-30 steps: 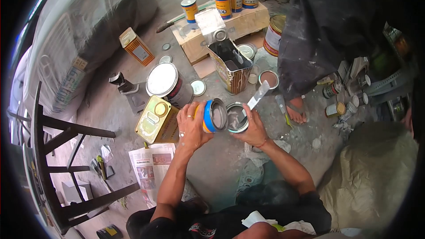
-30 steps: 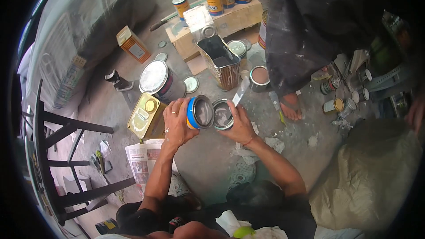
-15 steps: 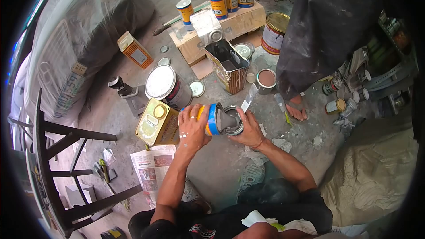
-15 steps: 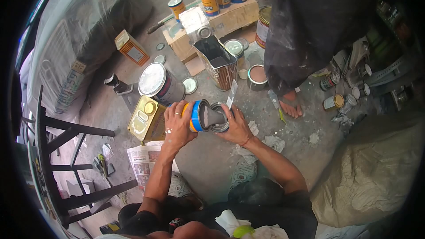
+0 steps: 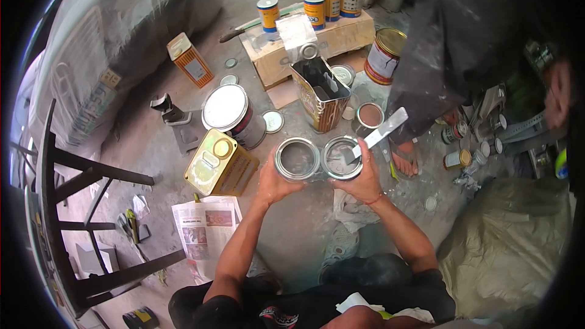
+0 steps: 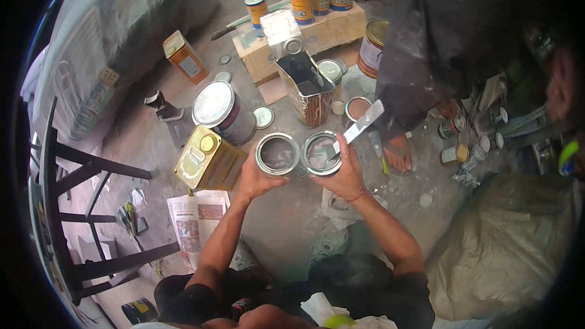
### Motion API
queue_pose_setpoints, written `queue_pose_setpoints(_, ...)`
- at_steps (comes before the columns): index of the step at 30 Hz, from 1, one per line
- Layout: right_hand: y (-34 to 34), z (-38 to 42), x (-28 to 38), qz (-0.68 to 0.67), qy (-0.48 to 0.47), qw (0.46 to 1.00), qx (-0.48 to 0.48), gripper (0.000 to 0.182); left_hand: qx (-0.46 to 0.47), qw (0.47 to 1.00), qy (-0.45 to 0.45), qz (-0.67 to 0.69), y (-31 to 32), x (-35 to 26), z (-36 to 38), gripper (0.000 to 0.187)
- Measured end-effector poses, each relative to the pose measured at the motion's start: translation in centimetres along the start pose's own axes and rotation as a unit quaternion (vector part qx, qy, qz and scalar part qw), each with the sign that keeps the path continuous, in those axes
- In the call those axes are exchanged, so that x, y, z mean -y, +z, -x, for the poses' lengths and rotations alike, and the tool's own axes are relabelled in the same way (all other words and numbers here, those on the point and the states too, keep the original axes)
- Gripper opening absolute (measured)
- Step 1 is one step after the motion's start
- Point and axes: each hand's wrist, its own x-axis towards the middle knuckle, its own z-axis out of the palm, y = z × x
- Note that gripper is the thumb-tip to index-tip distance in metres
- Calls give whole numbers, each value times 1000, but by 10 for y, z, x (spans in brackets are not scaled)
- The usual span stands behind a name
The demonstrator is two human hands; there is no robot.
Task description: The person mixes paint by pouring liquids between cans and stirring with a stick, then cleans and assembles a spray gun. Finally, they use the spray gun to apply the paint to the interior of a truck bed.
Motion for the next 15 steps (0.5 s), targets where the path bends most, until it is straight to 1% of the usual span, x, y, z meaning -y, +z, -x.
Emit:
queue_pose_setpoints(2,-13,-13,11,-7,-41,999,-8,118,4,1000,0,25,11,9,2,115)
queue_pose_setpoints(4,-25,-26,24,6,-51,999,-5,116,8,999,-1,50,20,9,4,116)
queue_pose_setpoints(6,-33,-37,29,89,-128,988,9,114,42,994,-19,95,26,7,7,117)
queue_pose_setpoints(7,-36,-40,33,100,-144,984,15,109,49,994,-18,98,29,6,8,119)
queue_pose_setpoints(8,-40,-44,37,100,-148,984,23,109,43,994,-22,102,33,9,9,119)
queue_pose_setpoints(10,-50,-51,45,214,-212,949,93,103,41,997,14,68,38,14,9,113)
queue_pose_setpoints(11,-51,-55,49,213,-216,948,98,103,36,997,12,70,39,15,9,113)
queue_pose_setpoints(13,-51,-63,56,221,-275,927,129,83,36,997,26,68,39,14,9,116)
queue_pose_setpoints(14,-50,-63,55,220,-278,925,133,83,31,997,23,70,39,14,9,116)
queue_pose_setpoints(15,-48,-63,52,238,-292,916,136,71,43,997,14,61,38,14,9,118)
